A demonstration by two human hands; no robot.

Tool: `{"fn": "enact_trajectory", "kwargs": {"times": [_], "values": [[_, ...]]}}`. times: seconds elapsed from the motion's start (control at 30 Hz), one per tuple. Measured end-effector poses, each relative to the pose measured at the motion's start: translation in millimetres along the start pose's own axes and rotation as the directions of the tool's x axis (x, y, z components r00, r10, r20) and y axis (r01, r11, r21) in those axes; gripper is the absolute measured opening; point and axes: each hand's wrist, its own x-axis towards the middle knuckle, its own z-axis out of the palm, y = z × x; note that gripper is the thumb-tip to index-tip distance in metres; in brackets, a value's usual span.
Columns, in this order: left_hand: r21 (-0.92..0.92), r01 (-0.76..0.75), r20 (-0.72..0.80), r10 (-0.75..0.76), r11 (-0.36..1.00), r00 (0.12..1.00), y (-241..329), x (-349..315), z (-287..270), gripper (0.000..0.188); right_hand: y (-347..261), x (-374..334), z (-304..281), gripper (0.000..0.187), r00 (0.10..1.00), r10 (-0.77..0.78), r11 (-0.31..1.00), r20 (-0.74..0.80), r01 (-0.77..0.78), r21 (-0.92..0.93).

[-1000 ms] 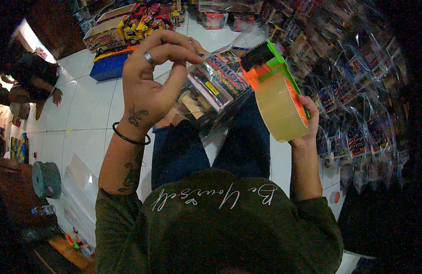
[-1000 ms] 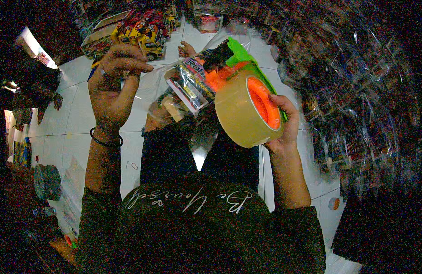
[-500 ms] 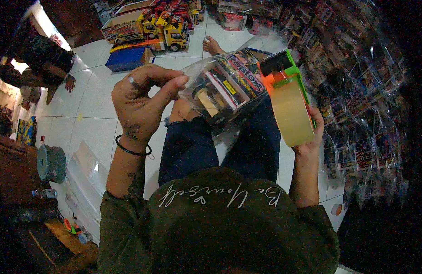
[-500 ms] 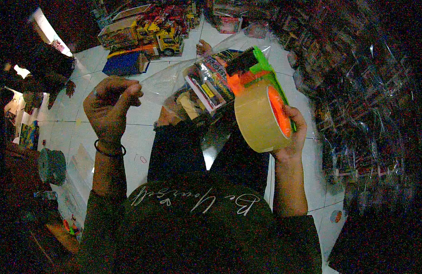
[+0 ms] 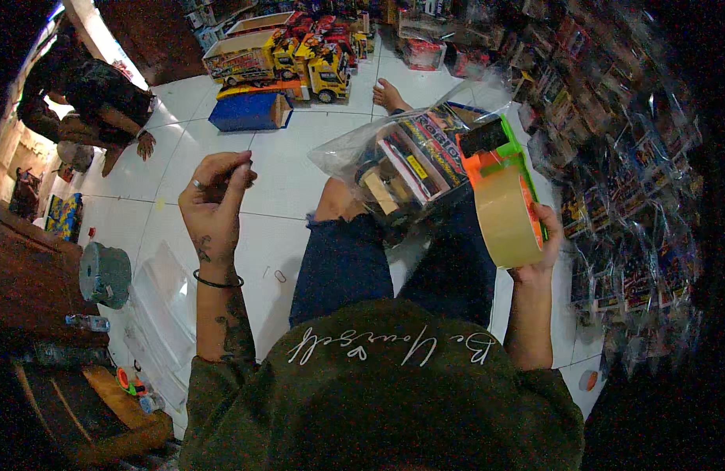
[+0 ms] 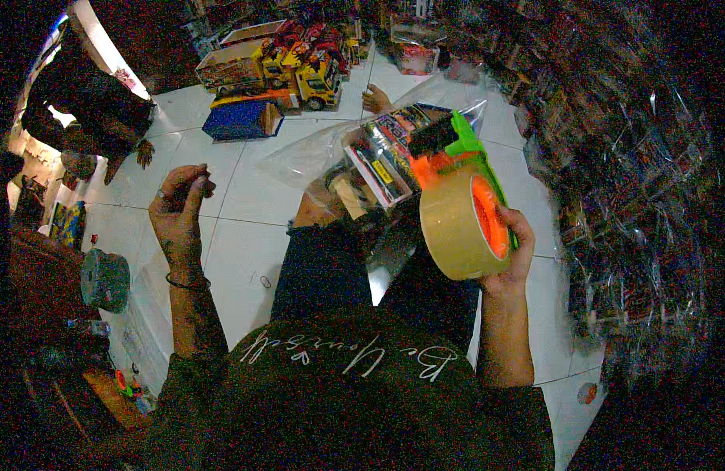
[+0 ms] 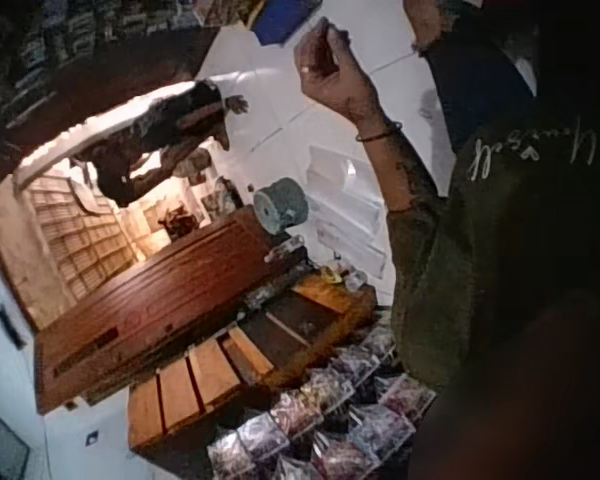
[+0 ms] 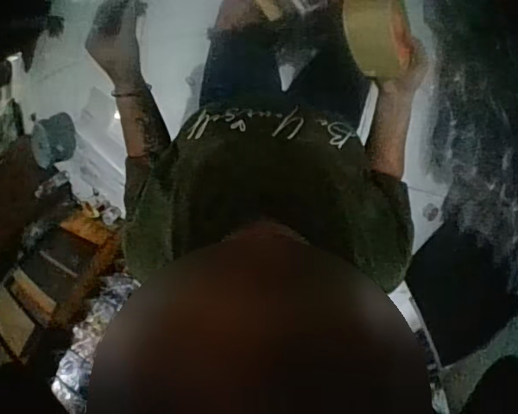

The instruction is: The person sits on the floor and wraps a toy truck box in a clear plastic bag. They use a tape dispenser to apply tape to seal the bag around the box, adjusting the plastic and smoothing the tape as they work.

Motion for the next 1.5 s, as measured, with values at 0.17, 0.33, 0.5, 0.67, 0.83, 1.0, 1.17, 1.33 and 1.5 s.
{"fn": "enact_trajectory", "kwargs": {"times": [0.17, 0.33, 0.5, 0.67, 0.83, 1.0, 1.17, 1.33, 1.5], "values": [[0.063, 0.140, -0.016, -0.140, 0.988, 0.990, -21, -19, -10, 0.005, 1, 4, -13, 0.042, 0.998, 0.023, 1.000, 0.053, -0.023, -0.001], [0.092, 0.262, -0.072, -0.256, 0.961, 0.964, -49, -34, -23, 0.020, 2, 4, -18, 0.042, 0.996, 0.051, 0.999, 0.075, -0.051, 0.000], [0.172, 0.324, -0.185, -0.293, 0.930, 0.938, -64, -43, -27, 0.026, 6, 3, -17, 0.043, 0.998, 0.050, 0.999, 0.031, -0.049, -0.020], [0.141, 0.325, -0.152, -0.304, 0.935, 0.940, -71, -47, -25, 0.016, 9, 5, -16, 0.043, 0.998, 0.050, 0.999, 0.035, -0.049, -0.023], [0.195, 0.403, -0.077, -0.396, 0.894, 0.915, -81, -47, -31, 0.022, 11, 5, -18, 0.043, 0.997, 0.071, 0.997, 0.043, -0.069, -0.046], [0.273, 0.397, -0.134, -0.374, 0.876, 0.918, -93, -58, -30, 0.028, 13, 4, -23, 0.043, 0.998, 0.059, 0.996, 0.006, -0.059, -0.064], [0.235, 0.321, -0.164, -0.288, 0.917, 0.944, -103, -66, -36, 0.015, 16, 7, -26, 0.043, 0.998, 0.056, 0.998, -0.002, -0.056, -0.033], [0.520, 0.619, -0.264, -0.579, 0.588, 0.771, -83, -60, -36, 0.017, 20, 4, -21, 0.045, 0.996, 0.077, 0.996, 0.043, -0.075, -0.040], [0.418, -0.145, 0.102, 0.112, 0.897, 0.988, -17, -47, 15, 0.024, 30, -2, -11, 0.046, 0.996, 0.091, 0.989, -0.008, -0.091, -0.115]]}}
